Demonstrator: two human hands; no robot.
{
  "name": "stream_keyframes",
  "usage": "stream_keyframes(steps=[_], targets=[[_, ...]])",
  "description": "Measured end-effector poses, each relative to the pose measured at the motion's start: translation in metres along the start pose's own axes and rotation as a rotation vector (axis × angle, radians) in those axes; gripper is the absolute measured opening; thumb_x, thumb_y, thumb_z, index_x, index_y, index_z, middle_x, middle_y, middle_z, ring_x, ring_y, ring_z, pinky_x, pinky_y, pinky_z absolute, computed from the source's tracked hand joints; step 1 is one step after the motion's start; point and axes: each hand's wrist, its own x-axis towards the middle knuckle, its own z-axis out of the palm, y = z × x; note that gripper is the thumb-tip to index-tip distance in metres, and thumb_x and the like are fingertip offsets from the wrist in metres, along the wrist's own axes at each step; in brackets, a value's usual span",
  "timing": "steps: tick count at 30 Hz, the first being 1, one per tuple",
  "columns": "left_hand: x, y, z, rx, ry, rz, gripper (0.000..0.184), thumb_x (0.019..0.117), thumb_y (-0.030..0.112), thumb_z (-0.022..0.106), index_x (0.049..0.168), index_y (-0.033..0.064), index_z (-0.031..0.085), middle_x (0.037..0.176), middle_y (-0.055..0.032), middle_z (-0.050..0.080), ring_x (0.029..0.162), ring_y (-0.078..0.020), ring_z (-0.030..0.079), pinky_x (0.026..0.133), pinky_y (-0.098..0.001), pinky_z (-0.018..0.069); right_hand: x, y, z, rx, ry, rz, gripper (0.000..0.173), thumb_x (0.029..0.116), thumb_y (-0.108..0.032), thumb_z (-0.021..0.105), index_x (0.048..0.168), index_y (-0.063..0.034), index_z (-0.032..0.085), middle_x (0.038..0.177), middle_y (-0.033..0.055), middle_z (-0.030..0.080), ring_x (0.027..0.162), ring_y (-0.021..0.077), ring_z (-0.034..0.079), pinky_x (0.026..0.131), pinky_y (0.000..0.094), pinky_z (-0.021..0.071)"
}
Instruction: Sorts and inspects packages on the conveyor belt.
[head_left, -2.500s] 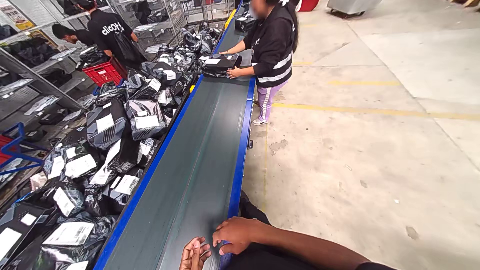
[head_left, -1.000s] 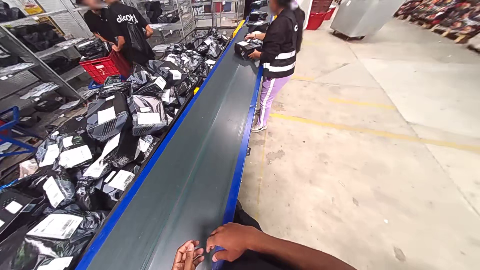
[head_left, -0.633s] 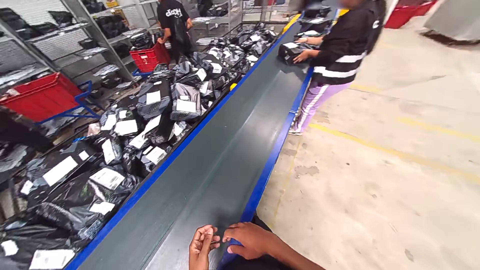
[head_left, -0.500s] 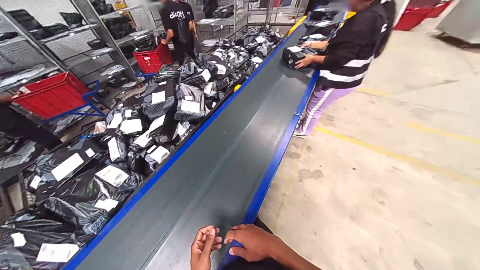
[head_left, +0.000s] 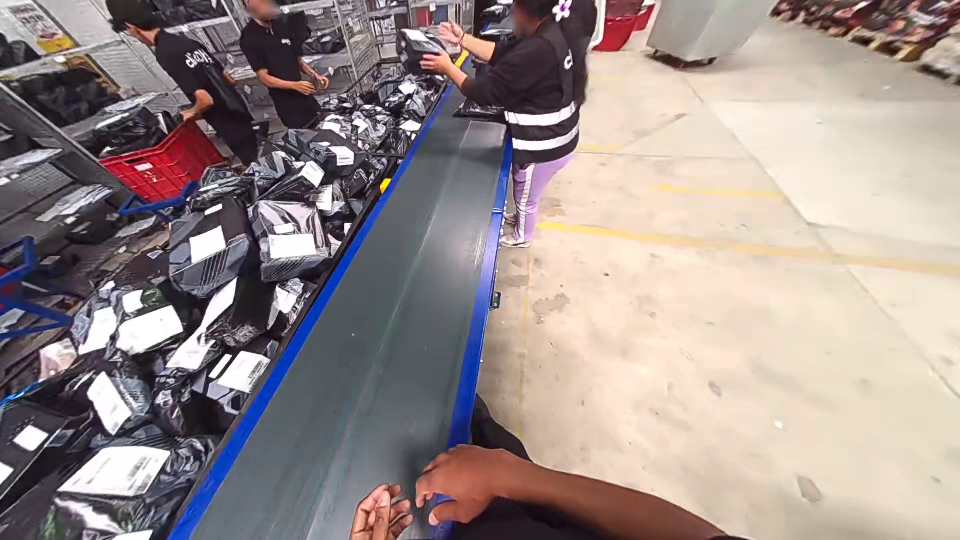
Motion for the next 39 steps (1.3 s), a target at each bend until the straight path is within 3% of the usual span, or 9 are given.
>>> stream_keyframes(steps=[39], targets=[[0.0023,-0.0014,0.0001,0.003,0.014,-0.016,0.026,0.1080,0.013,0.044,0.124,-0.0044,0.054,0.112,-0.0176,0.070,0.087,-0.0263,0.073,0.080,-0.0427,0.0626,0.0043,0.0032,-0.0012,0.004,-0.032,-0.020,0.031,0.1042,-0.032,0.057,0.126,-0.0121,0.066,0.120,0.0108,0.070,0.117,0.0306,0.065,0.097,0.0561,0.0517]])
